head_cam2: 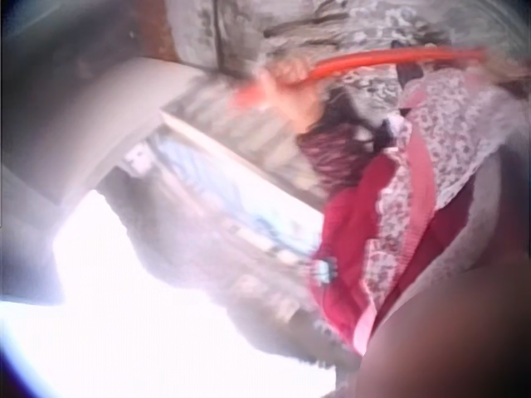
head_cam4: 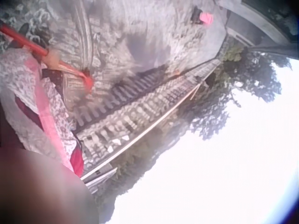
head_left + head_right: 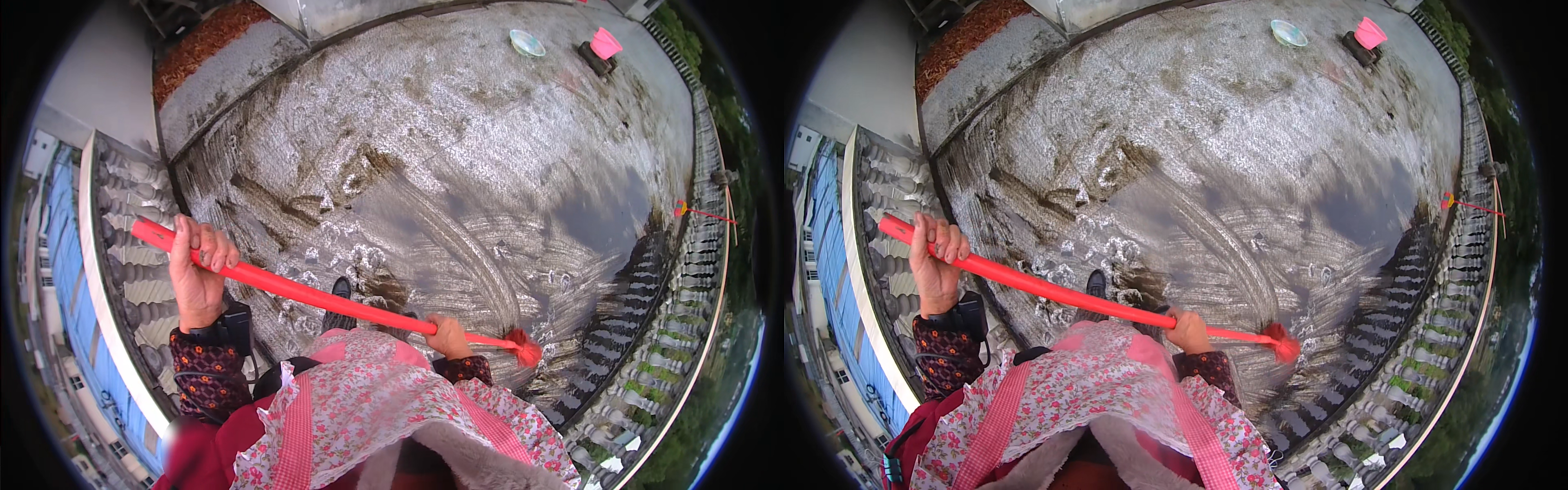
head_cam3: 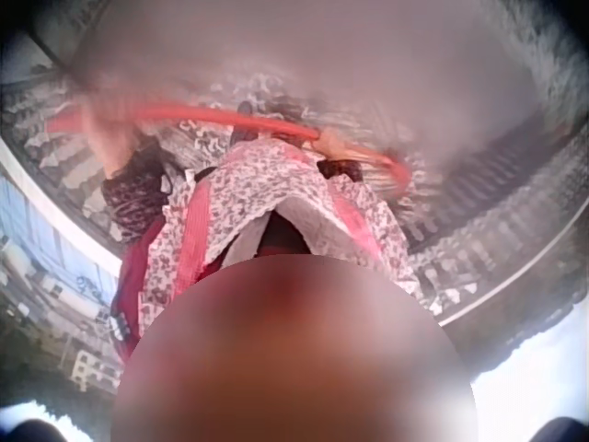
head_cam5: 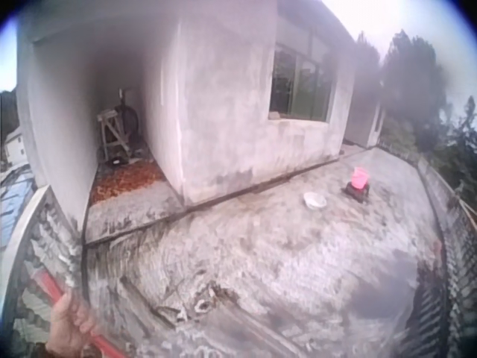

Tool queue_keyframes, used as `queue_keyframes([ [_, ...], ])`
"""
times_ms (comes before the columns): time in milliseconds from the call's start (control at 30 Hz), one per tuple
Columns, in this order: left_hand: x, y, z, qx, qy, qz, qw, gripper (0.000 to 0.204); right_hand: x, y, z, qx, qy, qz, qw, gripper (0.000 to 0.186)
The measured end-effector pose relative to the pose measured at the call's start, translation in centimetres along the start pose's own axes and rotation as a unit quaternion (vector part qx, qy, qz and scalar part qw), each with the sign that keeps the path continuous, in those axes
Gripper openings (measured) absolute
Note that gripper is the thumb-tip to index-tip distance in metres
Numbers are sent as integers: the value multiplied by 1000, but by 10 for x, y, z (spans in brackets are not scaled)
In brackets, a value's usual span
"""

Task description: The person sweeps a wet rooftop terrace with a red broom, moving water and debris toward the edge. The person repeatedly sweeps different sections of the flat surface, occasionally adjusting the broom angle to push water along the perimeter.

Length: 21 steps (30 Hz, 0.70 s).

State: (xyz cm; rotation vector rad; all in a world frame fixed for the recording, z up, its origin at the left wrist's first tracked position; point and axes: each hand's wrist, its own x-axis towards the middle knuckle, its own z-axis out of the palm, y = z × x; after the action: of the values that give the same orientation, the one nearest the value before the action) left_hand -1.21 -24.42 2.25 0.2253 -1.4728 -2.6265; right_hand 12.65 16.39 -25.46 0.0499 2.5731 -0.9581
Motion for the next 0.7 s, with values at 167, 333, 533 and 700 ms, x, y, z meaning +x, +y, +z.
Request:
queue_keyframes([
  [167,-28,101,-38,17,-27,174,984,37,79,-102,-20,11,42,-200,979,15],
  [333,-102,236,-115,30,-113,254,960,36,138,-244,31,29,-15,-384,923,13],
  [533,-145,281,-136,178,348,468,793,30,177,-343,118,161,-73,-453,874,15],
  [700,-54,177,-153,27,-6,312,950,45,282,-311,97,20,-52,-365,929,14],
])
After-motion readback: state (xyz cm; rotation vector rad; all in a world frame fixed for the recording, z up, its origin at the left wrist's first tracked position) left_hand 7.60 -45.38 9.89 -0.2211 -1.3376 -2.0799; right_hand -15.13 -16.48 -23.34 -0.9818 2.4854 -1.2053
